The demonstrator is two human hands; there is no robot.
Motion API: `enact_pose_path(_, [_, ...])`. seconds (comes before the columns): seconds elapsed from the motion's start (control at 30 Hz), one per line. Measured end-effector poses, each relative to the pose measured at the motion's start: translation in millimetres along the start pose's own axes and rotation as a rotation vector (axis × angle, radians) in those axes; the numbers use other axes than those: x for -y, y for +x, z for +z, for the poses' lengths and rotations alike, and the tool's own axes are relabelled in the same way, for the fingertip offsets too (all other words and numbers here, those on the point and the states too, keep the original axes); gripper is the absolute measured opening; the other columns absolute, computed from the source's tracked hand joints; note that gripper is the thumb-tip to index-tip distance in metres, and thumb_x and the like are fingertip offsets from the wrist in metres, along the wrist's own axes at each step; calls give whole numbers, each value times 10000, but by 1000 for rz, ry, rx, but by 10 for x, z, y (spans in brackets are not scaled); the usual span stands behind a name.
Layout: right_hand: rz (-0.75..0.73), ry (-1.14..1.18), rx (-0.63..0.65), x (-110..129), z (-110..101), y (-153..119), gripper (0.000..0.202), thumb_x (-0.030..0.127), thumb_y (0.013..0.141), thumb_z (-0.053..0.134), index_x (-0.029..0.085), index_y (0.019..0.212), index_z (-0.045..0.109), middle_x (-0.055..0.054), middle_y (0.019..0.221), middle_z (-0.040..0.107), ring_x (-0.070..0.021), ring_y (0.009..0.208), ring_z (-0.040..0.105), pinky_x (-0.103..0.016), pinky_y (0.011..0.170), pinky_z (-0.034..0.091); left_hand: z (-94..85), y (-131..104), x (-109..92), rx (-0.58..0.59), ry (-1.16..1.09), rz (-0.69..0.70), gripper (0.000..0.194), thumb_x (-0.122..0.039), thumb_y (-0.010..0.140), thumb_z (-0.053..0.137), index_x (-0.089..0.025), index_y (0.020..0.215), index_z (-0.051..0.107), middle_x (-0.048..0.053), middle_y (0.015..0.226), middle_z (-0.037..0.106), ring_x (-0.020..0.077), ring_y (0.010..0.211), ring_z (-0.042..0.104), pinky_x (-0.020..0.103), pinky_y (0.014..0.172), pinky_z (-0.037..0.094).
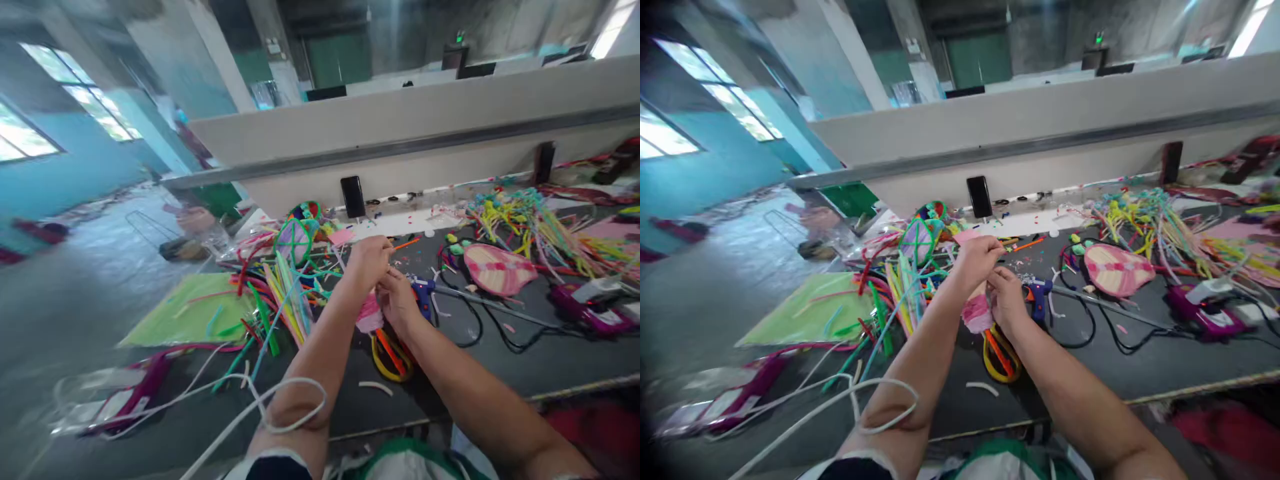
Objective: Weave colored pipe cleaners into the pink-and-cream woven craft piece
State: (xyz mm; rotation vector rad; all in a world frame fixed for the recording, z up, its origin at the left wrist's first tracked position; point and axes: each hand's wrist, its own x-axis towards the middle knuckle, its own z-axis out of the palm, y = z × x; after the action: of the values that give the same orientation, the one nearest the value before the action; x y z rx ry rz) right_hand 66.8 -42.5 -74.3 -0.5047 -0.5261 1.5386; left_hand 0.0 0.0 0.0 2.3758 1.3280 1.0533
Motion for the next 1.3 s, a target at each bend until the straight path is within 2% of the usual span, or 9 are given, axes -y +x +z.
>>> enact_pose_path(0.07, [-20, 30, 0, 40, -45, 20, 148, 158, 612, 739, 155, 637, 593, 76, 498, 489, -28, 430, 387, -140, 410, 295, -125, -41, -97, -138, -71, 39, 56, -170, 762, 632, -172, 815, 653, 34, 795, 652, 148, 736, 578, 269, 707, 427])
enact_pose_path(0.13, [-25, 94, 8, 97, -85, 54, 157, 173, 628, 748, 157, 643, 592, 70, 525, 512, -29, 457, 425, -134, 449, 344, -260, -123, -164, -335, -184, 10, 210, -226, 767, 645, -181, 972, 629, 38, 873, 641, 125, 696, 562, 252, 674, 433])
enact_pose_path(0.27, [2, 311, 39, 240, -138, 138, 180, 145, 624, 765, 165, 682, 595, 74, 567, 548, -18, 456, 439, -124, 486, 403, -438, -478, -135, -678, -525, -146, 213, -311, 804, 609, -196, 978, 564, -2, 796, 580, 97, 648, 546, 210, 606, 423])
enact_pose_path(0.43, [28, 375, -12, 303, -151, 147, 229, 118, 612, 778, 182, 746, 604, 75, 564, 574, -26, 468, 492, -112, 476, 422, -287, -950, 119, -694, -812, -451, 230, -312, 745, 682, -180, 864, 537, -36, 711, 556, 77, 631, 550, 183, 597, 413])
enact_pose_path(0.6, [54, 286, 88, 237, -128, 67, 223, 147, 611, 786, 178, 747, 611, 72, 577, 564, -24, 477, 493, -116, 498, 434, -172, -950, 219, -330, -1221, -541, 333, -330, 668, 762, -184, 931, 617, -2, 777, 644, 122, 706, 628, 256, 696, 482])
enact_pose_path(0.7, [85, 214, 141, 182, -117, 42, 211, 167, 620, 790, 165, 746, 621, 60, 610, 575, -18, 489, 488, -114, 512, 426, -158, -865, 192, -232, -1292, -530, 369, -278, 626, 793, -148, 949, 673, 69, 894, 704, 210, 850, 666, 337, 809, 493])
enact_pose_path(1.0, [-111, -41, 42, 243, -74, 42, 167, 246, 649, 786, 168, 740, 670, 41, 644, 583, -45, 539, 477, -179, 527, 375, -17, -852, 108, -555, -1245, -472, 264, -181, 583, 810, -165, 827, 710, 31, 859, 729, 213, 861, 678, 396, 885, 500])
enact_pose_path(1.1, [-176, -127, 11, 312, -52, 32, 175, 290, 661, 776, 161, 683, 659, 28, 626, 586, -54, 531, 465, -198, 524, 353, -22, -856, 63, -570, -1192, -447, 201, -184, 589, 807, -156, 758, 702, 21, 776, 718, 209, 816, 679, 400, 866, 512])
enact_pose_path(1.3, [-142, -144, 4, 396, -11, 2, 283, 334, 616, 798, 166, 570, 576, 53, 510, 490, -62, 465, 412, -222, 487, 297, -24, -870, -22, -521, -1075, -419, 286, -205, 609, 798, -141, 872, 710, 58, 869, 723, 231, 868, 673, 420, 880, 514])
